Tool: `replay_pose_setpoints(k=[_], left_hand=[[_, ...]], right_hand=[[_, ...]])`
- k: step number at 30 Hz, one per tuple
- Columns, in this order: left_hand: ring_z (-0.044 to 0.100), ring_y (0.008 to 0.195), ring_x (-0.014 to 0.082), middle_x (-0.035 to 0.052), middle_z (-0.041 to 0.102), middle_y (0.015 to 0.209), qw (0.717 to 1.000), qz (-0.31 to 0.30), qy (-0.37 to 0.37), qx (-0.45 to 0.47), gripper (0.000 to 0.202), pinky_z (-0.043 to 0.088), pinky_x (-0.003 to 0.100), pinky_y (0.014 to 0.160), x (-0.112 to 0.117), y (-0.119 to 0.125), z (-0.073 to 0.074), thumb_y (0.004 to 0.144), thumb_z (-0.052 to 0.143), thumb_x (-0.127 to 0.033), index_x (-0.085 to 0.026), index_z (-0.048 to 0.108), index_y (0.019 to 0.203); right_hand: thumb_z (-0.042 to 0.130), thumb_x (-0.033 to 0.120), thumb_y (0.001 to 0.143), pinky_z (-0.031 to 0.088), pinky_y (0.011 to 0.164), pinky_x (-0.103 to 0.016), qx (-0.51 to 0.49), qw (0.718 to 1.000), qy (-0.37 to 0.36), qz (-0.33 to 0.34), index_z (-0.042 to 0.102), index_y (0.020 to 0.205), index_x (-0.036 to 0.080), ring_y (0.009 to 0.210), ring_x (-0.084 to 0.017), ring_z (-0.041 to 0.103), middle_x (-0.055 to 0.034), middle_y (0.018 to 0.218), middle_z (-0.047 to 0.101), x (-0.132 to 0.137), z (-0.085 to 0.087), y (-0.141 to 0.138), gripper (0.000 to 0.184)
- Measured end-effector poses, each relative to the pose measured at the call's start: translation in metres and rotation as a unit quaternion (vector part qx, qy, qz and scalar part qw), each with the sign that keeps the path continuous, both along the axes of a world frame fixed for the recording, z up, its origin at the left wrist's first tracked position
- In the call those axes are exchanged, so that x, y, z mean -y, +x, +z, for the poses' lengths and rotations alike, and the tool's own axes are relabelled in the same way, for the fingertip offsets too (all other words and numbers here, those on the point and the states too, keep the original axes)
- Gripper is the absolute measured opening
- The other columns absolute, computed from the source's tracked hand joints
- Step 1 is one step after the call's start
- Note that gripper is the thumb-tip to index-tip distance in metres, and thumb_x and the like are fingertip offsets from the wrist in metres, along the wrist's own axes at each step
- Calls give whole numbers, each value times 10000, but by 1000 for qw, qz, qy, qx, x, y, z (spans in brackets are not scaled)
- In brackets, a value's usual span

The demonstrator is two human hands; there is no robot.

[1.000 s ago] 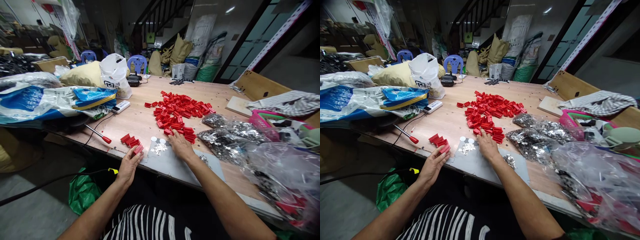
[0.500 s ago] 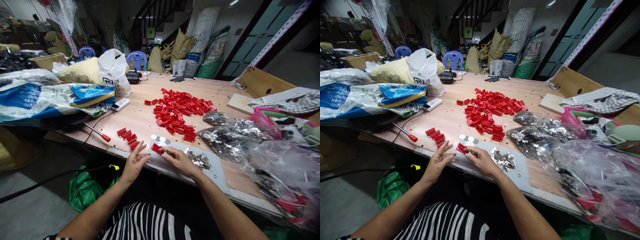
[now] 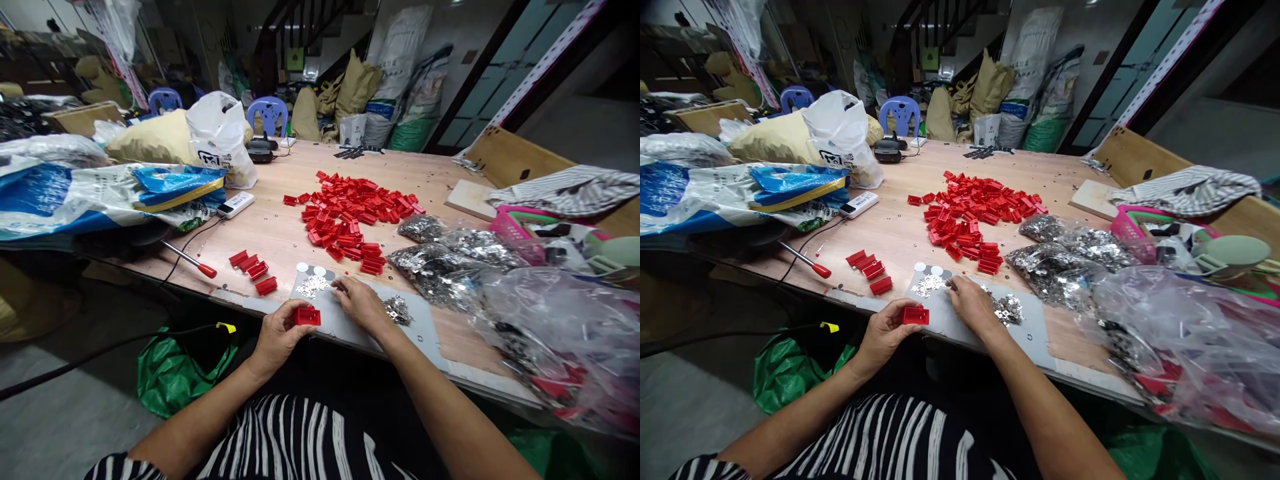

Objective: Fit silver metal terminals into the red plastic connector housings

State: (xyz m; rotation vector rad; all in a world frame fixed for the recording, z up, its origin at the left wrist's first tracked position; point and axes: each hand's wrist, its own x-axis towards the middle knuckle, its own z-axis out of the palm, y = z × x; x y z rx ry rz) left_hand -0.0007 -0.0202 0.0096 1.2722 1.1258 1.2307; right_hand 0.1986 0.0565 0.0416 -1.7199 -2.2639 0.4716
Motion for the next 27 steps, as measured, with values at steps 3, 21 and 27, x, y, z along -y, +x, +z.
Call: replay_pose_setpoints(k=[3, 21, 27], left_hand=[[674, 863, 212, 41, 719, 967, 998, 24, 33, -55, 348, 520, 305, 829, 2, -1, 5, 697, 755, -283, -231, 677, 1032], [676, 860, 206, 47, 715, 956, 1000, 4, 0, -18, 331, 530, 304, 827, 3, -3, 2, 710, 747, -298, -205, 661, 1016], [679, 864, 201, 48, 712, 971, 999, -7, -28, 23, 344, 539, 312, 825, 2, -4, -4, 699, 754, -288, -191, 636, 1007]], right_hand=[[516, 240, 882, 431, 800, -297, 46, 999, 7, -1, 604, 1046, 195, 951, -216, 604, -86, 1059, 654, -12, -5, -10, 191], [505, 268, 885, 414, 741, -263, 47, 999, 1, -20, 657, 960, 210, 895, -192, 616, -61, 989, 694, -9, 8, 13, 179], [526, 277, 860, 396, 670, -260, 79, 991, 18, -102, 668, 865, 221, 781, -184, 617, -38, 881, 705, -8, 27, 72, 153]])
